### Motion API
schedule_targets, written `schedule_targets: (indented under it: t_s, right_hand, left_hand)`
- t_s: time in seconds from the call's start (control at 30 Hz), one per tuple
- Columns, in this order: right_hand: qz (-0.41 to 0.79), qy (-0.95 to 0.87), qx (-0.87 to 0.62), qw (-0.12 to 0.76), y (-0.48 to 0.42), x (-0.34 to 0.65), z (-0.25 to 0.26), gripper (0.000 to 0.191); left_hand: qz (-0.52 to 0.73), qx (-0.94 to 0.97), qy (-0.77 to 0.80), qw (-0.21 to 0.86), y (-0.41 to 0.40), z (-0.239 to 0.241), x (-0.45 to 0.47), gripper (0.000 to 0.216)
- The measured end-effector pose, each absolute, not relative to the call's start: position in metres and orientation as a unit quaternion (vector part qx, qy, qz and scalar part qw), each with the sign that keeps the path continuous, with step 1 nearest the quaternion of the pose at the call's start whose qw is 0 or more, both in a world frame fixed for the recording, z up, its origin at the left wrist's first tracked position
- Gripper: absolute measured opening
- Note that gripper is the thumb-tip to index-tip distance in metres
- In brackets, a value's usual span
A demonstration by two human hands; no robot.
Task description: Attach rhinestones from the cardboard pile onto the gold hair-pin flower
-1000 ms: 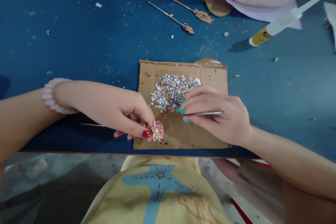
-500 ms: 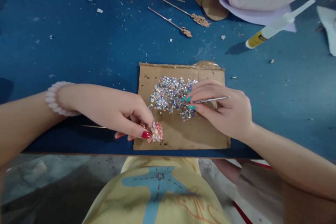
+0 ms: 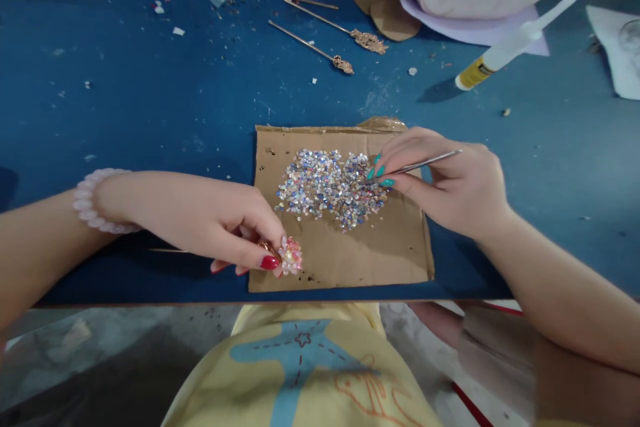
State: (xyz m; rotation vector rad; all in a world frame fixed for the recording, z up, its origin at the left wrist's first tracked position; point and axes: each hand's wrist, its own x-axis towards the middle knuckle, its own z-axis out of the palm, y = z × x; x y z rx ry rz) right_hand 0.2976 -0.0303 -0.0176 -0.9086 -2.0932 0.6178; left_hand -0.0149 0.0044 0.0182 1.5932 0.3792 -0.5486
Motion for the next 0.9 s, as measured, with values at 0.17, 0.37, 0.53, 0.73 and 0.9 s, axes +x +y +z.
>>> schedule_targets:
  t_s: [0.17, 0.37, 0.53, 0.73, 0.9]
  right_hand:
    - [0.233, -0.841, -0.335, 0.355, -0.029, 0.297, -0.017, 0.010]
    - [0.244, -0.847, -0.327, 0.341, -0.029, 0.296, -0.013, 0.011]
    - [0.251, -0.855, -0.296, 0.345, -0.029, 0.297, -0.012, 0.011]
    - [0.263, -0.861, -0.286, 0.327, -0.027, 0.300, -0.009, 0.010]
    - [0.268, -0.852, -0.307, 0.328, -0.028, 0.299, -0.006, 0.011]
  left_hand:
    - [-0.238, 0.703, 0.179, 0.646, 0.005, 0.019, -0.015, 0.033]
    - [-0.243, 0.718, 0.169, 0.630, 0.004, 0.021, -0.017, 0.033]
    - [-0.248, 0.716, 0.178, 0.628, 0.003, 0.023, -0.015, 0.035]
    - [-0.255, 0.723, 0.184, 0.616, 0.003, 0.024, -0.014, 0.033]
    - [-0.257, 0.720, 0.187, 0.617, 0.003, 0.024, -0.016, 0.032]
